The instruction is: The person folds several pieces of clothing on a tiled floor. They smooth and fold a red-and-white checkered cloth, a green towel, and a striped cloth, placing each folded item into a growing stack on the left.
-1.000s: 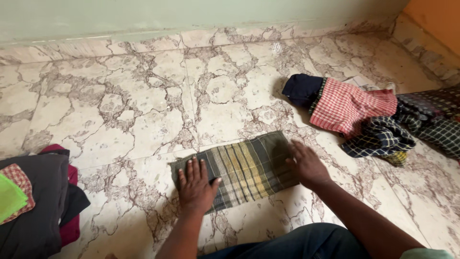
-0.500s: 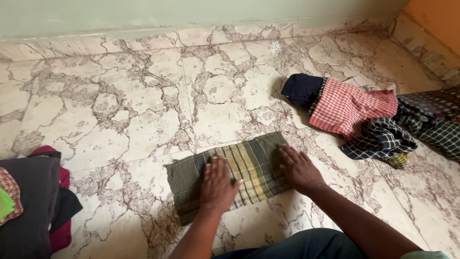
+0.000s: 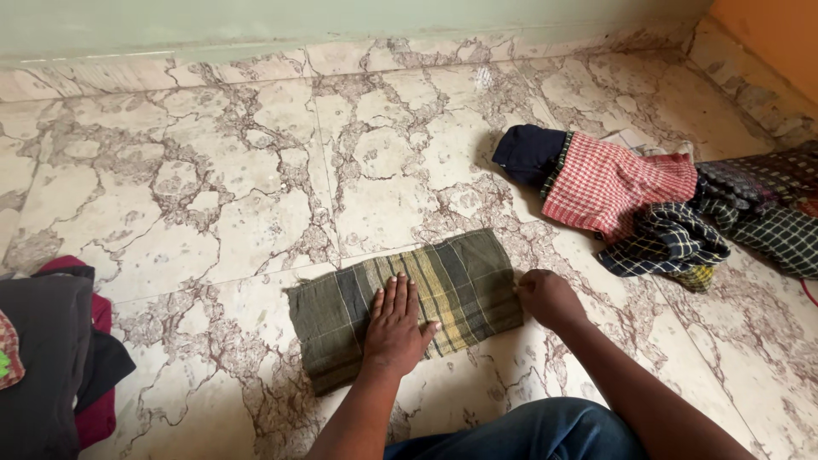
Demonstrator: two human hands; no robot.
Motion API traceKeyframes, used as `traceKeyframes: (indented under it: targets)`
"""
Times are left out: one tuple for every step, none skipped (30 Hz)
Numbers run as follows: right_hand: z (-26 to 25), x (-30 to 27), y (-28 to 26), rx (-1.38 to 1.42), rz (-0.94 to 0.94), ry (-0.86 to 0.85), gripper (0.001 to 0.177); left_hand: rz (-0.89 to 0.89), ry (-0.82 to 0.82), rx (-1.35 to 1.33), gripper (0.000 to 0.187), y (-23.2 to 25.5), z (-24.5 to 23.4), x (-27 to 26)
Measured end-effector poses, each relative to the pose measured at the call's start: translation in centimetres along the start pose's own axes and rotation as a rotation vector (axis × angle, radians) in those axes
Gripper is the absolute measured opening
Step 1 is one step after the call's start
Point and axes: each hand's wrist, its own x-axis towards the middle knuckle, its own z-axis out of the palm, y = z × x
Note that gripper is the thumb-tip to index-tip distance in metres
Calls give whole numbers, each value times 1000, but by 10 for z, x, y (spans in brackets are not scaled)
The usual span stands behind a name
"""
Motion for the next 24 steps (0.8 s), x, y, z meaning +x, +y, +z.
traceKeyframes:
  targets:
    - [4, 1, 0, 34, -33, 6, 25, -2, 1, 4, 89, 0, 0, -1]
    - [7, 2, 1, 43, -64, 28, 26, -4, 1, 7, 89, 0, -1, -1]
    - [10, 3, 2, 53, -91, 50, 27, -4, 1, 12, 89, 0, -1, -1]
    - [13, 4, 4, 63, -118, 73, 29, -2, 4, 8, 89, 0, -1, -2]
    - [15, 5, 5, 49, -81, 27, 27, 1, 7, 3, 88, 0, -1, -1]
    - [17, 6, 6, 34, -45, -20, 25, 3, 10, -3, 88, 1, 0, -1]
    - [18, 7, 7, 18, -10, -67, 23, 4, 12, -3, 88, 1, 0, -1]
    - [17, 8, 7, 63, -26, -55, 23, 5, 14, -4, 88, 1, 0, -1]
    - [17, 8, 7, 108, -43, -43, 22, 5, 16, -3, 88, 0, 0, -2]
    - [16, 9, 7, 153, -60, -31, 21, 4, 16, 0, 88, -1, 0, -1]
    - [15, 8, 8, 226, -12, -33, 21, 4, 16, 2, 88, 0, 1, -2]
    - [13, 8, 8, 299, 36, -35, 22, 4, 15, 4, 88, 0, 1, -1]
    - [12, 9, 8, 372, 83, -38, 22, 2, 14, 1, 88, 0, 1, -2]
    - [11, 9, 7, 483, 119, -55, 23, 1, 13, -2, 88, 0, 1, -2]
    - [10, 8, 7, 594, 157, -73, 24, 0, 12, -5, 88, 0, 1, -1]
    - [10, 9, 7, 705, 194, -91, 25, 1, 14, -1, 88, 0, 1, -1]
    - [10, 8, 7, 813, 196, -115, 27, 2, 16, 3, 87, 0, 2, -1]
    - [10, 8, 7, 921, 199, -139, 29, 2, 18, 7, 87, 0, 2, -1]
    - [10, 7, 8, 1030, 201, -163, 30, 2, 18, 9, 87, 0, 2, -1]
    - [9, 5, 9, 1065, 177, -198, 32, 2, 17, 11, 87, 0, 2, 0]
    - [8, 3, 11, 1099, 152, -233, 34, 1, 16, 13, 88, 0, 2, 0]
    - [7, 1, 13, 1134, 127, -268, 36, 2, 19, 8, 88, 0, 3, 0]
    - [5, 0, 15, 1113, 139, -309, 34, 2, 22, 3, 88, 0, 2, -1]
    - [3, -1, 16, 1091, 152, -349, 33, 2, 25, -1, 88, -1, 2, -1]
